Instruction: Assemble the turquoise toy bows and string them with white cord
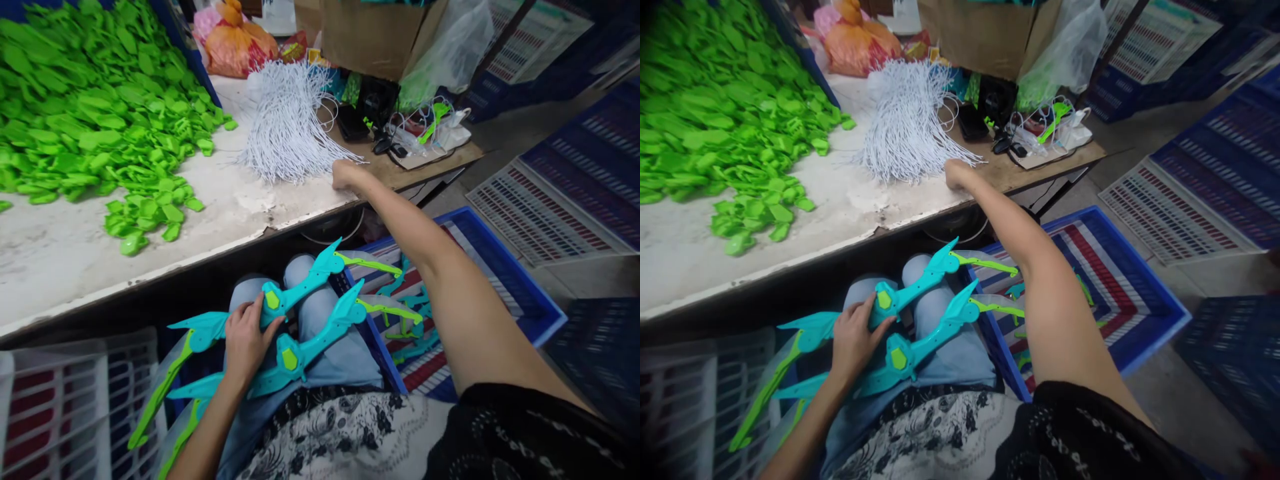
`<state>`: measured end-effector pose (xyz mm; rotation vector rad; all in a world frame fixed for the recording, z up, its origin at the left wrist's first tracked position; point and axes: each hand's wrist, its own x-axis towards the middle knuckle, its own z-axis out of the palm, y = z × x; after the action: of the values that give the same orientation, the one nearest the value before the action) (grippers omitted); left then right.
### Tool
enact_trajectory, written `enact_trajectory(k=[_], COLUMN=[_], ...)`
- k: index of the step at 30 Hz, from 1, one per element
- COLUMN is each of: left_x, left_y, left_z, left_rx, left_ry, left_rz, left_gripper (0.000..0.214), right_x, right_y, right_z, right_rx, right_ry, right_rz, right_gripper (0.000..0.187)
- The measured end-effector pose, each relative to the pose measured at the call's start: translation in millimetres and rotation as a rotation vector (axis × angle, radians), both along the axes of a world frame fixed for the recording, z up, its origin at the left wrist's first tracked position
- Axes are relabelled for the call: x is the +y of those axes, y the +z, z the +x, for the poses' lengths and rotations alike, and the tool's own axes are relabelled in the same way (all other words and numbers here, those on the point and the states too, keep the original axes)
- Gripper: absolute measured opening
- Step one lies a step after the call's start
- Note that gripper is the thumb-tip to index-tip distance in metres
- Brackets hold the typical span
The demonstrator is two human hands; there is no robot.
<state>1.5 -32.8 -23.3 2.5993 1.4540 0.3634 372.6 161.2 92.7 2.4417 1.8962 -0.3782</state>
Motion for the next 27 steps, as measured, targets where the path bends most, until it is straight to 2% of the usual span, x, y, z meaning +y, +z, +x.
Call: enact_trajectory(k=[4, 9, 12, 15, 19, 21, 23, 27], left_x=[0.2, 0.1, -0.1, 0.5, 1.5, 2.1, 3.9, 11.2], left_y=[-1.8, -4.2, -4.4, -3.5, -0.9, 0.2, 0.4, 0.7], left_z=[0.1, 0.8, 0.0, -0.3, 1.6, 2.3, 1.4, -4.7], left_rx=[-0.006, -0.02, -0.016, -0.007, 0.008, 0.01, 0.014, 0.01], left_ry=[0.0, 0.011, 0.013, 0.01, 0.007, 0.008, 0.009, -0.044], left_rz=[0.002, 0.011, 0.001, -0.001, -0.011, -0.012, -0.015, -0.039], left_gripper=[0.063, 0.065, 0.065, 0.066, 0.066, 0.067, 0.067, 0.067], right_x=[3.2, 9.9, 9.1, 2.8, -11.9, -29.4, -60.4, -162.4], right_y=[6.7, 12.2, 8.0, 1.4, -2.4, -1.9, -1.7, -7.7], right_z=[5.5, 0.8, 8.8, 27.8, 52.6, 59.2, 61.3, 57.4], right_rx=[-0.221, -0.18, -0.074, 0.14, 0.396, 0.5, 0.609, 0.9], right_ry=[0.078, 0.075, 0.05, 0.006, 0.02, 0.062, 0.076, 0.045], right_rz=[-0.08, -0.209, -0.134, -0.048, -0.074, -0.115, -0.174, -0.2], right_gripper=[0.029, 0.01, 0.016, 0.023, 0.024, 0.026, 0.027, 0.028])
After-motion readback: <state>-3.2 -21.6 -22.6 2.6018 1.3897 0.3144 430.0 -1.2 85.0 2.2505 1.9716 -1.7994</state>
